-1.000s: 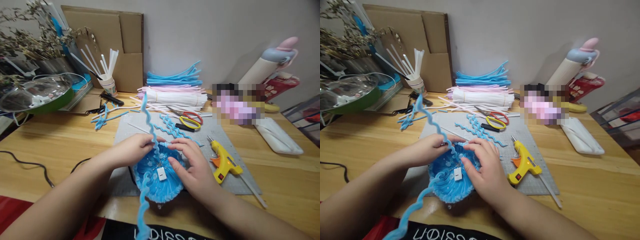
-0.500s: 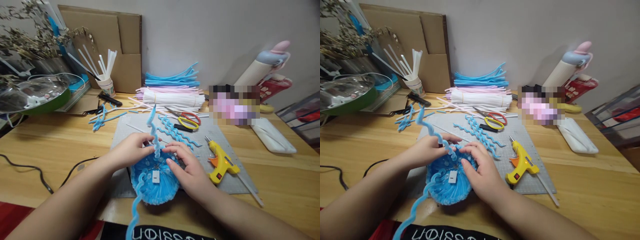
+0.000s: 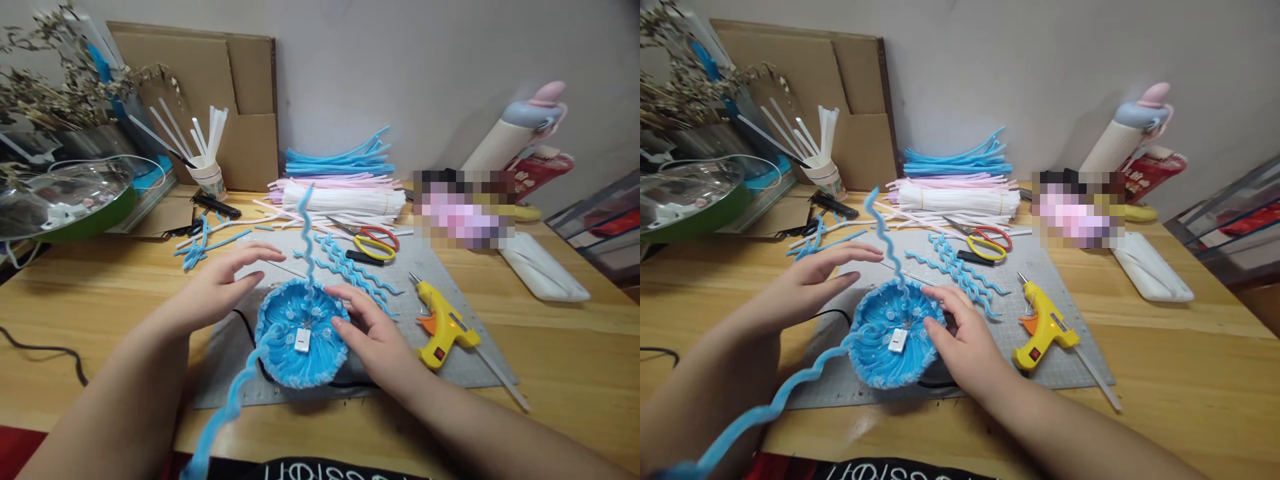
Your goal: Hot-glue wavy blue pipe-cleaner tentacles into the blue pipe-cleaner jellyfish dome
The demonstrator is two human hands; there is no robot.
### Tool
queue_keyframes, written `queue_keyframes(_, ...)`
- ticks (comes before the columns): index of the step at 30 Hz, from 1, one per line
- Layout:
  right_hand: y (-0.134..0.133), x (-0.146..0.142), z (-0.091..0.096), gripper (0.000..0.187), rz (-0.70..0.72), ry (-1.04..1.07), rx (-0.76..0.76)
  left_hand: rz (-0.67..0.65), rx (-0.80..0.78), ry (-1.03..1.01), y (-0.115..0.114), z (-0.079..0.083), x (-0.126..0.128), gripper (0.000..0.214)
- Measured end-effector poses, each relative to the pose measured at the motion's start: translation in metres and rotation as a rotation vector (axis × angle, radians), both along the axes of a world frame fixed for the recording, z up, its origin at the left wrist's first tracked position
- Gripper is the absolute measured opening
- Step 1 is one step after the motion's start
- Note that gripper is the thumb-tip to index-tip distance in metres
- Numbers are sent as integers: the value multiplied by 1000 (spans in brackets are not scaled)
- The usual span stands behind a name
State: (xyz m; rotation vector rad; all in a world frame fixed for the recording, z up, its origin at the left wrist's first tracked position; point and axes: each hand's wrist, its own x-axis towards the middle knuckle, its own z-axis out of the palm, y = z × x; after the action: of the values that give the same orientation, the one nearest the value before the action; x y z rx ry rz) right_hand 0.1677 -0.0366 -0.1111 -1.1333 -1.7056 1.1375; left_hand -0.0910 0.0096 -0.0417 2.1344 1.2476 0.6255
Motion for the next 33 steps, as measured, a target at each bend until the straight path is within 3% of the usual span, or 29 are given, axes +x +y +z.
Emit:
queue_keyframes(6,1,0,1,35,-8,3,-30,-112,-22,66,-8,-1,1,32)
queue_keyframes(11,1,0,0,35,-9,23,-89,-261,-151,275,-16,-6,-6,71)
queue_keyframes(15,2,0,-4,37,-10,41,-124,-377,-217,311,-19,-6,-18,108)
queue_keyframes(18,1,0,-5,37,-4,51,-132,-316,-267,264,-21,-8,-11,125)
queue_keyframes(22,-1,0,-5,38,6,56,-110,-295,-303,9,-21,-15,5,132)
queue_keyframes(26,-1,0,-4,38,4,48,-80,-348,-314,-170,-18,-22,12,134)
queue_keyframes(33,0,3,-4,38,18,-64,72,-338,-231,-245,-16,-29,15,130)
